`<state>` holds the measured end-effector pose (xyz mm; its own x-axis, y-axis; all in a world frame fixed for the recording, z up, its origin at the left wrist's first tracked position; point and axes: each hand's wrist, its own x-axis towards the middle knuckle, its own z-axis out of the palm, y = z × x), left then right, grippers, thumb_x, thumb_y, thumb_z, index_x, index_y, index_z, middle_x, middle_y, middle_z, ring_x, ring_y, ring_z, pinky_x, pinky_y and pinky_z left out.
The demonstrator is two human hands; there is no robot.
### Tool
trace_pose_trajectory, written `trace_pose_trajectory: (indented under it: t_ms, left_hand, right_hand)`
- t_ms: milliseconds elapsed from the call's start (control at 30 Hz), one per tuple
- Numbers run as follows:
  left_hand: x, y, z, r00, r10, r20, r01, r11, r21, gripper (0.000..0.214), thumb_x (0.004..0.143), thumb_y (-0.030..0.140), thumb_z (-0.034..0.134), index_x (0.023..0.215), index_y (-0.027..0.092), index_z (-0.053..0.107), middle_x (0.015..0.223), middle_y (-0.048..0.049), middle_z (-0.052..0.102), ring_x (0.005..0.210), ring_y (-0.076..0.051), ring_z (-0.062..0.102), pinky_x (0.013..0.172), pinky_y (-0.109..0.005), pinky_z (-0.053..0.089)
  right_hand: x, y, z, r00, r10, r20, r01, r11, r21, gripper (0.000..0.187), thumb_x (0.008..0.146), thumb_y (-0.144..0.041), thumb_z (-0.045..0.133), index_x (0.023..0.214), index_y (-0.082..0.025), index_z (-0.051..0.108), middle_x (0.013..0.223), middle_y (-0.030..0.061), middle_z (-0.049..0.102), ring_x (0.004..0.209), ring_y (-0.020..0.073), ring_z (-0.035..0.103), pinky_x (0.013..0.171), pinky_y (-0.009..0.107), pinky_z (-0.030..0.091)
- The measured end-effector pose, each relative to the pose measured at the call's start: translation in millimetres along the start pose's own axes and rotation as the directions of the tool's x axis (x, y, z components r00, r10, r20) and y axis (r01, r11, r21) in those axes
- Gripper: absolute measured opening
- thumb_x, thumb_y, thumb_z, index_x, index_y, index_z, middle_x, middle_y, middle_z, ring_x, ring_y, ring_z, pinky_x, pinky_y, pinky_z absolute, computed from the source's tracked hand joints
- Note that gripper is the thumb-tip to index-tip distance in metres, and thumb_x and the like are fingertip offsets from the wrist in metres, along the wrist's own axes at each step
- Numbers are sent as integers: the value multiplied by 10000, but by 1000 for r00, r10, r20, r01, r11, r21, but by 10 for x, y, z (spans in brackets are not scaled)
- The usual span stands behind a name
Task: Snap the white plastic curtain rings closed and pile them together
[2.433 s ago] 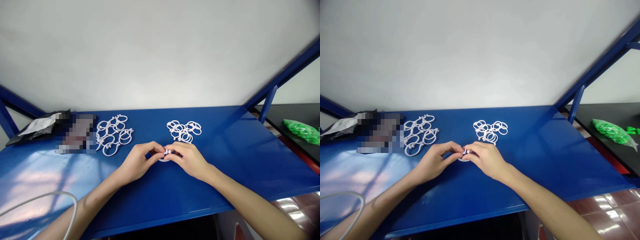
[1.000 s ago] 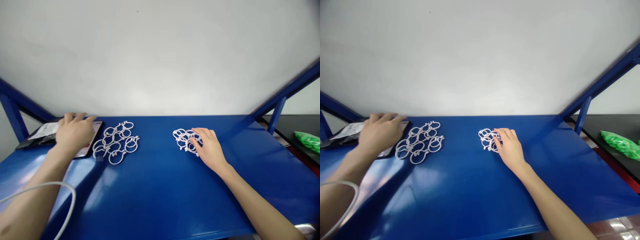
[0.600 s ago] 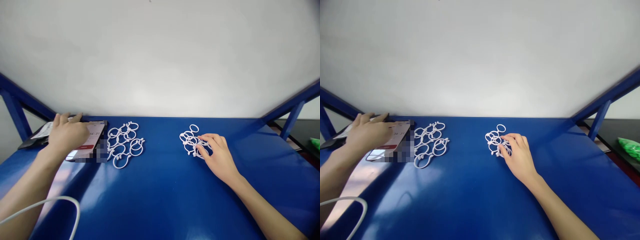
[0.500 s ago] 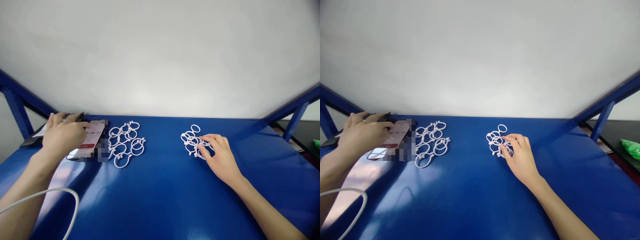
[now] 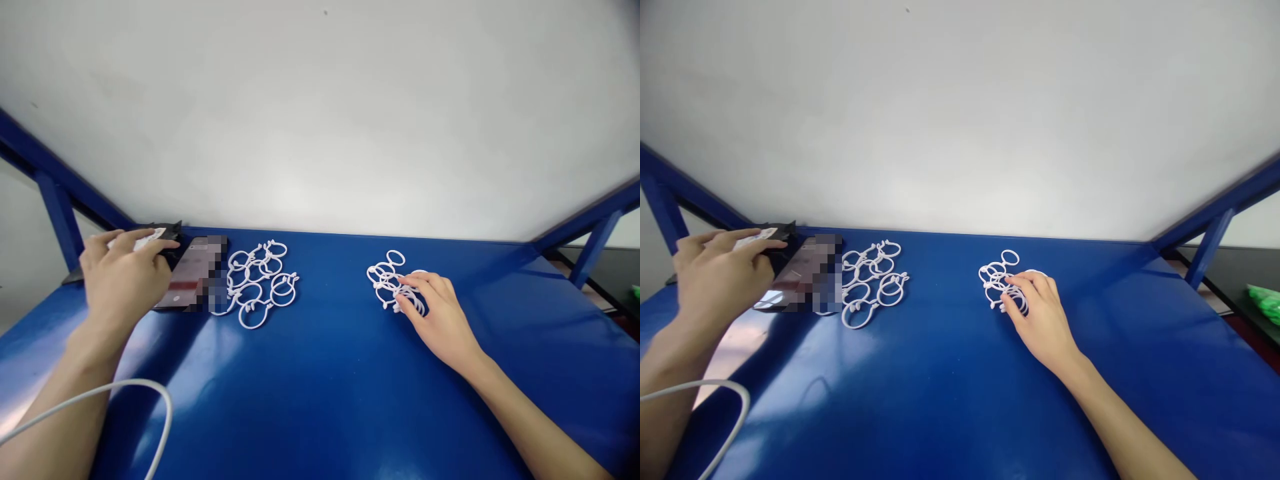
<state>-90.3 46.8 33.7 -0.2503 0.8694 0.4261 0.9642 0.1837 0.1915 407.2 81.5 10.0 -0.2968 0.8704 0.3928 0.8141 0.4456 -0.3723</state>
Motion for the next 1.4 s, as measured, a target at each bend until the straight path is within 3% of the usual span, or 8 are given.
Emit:
trace_pose_trajectory:
  t_ms: [100,233,367,567,800,900,1133,1400]
  left_hand:
    - [-8,36,14,999,3,-45,3,992,129,367,950,245,505,1214,115,724,1468,-145,551,1400,-427,365,1158,-634,297]
    - [-4,7,95,1000,23,8,-24,982,185,385,980,284,460,1234,185,733,1496,-110,535,1434,-421,340,1158,-655,317]
    - [19,-34,209,996,-15,-92,38,967,251,446,1002,268,364,1172,225,775,1447,-106,578,1426,-372,366,1172,-619,328]
    - [57,-71,271,998,43,-43,-29,956,292,437,970,238,413,1201,225,784,1435,-165,569,1413,-418,365,1150,-672,324]
    - [51,-127,310,995,87,-39,-70,941,330,448,967,206,406,1201,227,788,1427,-159,568,1381,-427,392,1131,-659,356]
    - [48,-146,321,996,86,-23,-73,937,342,450,953,181,421,1212,243,784,1433,-154,564,1370,-428,403,1120,-652,367]
    - [47,-174,347,996,85,3,-80,925,372,446,932,172,446,1215,245,783,1462,-158,539,1369,-425,402,1143,-646,340]
    - [51,-189,403,996,82,37,-90,907,410,473,931,176,442,1280,272,747,1481,-149,525,1401,-414,379,1180,-640,288]
  right_hand:
    - [1,7,10,1000,10,7,-10,1000,-9,294,1004,-416,569,1228,-254,671,1236,100,644,1190,317,549,1002,514,516]
    - [-12,13,20,1000,5,11,-5,1000,-20,308,1009,-438,553,1229,-257,671,1237,100,644,1195,318,552,1006,515,514]
    - [16,9,-12,1000,0,27,1,999,-47,335,1011,-469,536,1230,-255,671,1246,103,643,1210,325,547,1010,520,513]
    - [324,80,-109,997,-12,74,21,992,-122,448,1013,-550,483,1268,-226,659,1343,124,635,1289,348,538,1077,558,483]
    - [723,393,37,948,80,307,-5,971,-237,680,1028,-649,334,1476,-180,542,1604,147,448,1514,395,344,1209,613,335]
    - [753,450,85,915,109,388,-15,971,-237,700,1033,-660,278,1491,-195,531,1599,135,460,1503,392,371,1198,627,344]
    - [667,390,9,928,62,367,5,984,-179,623,1045,-620,262,1356,-221,626,1452,124,613,1368,360,533,1127,593,440]
    - [501,376,-32,984,22,175,10,984,-177,587,1039,-599,327,1325,-180,622,1440,185,554,1410,384,447,1144,606,418]
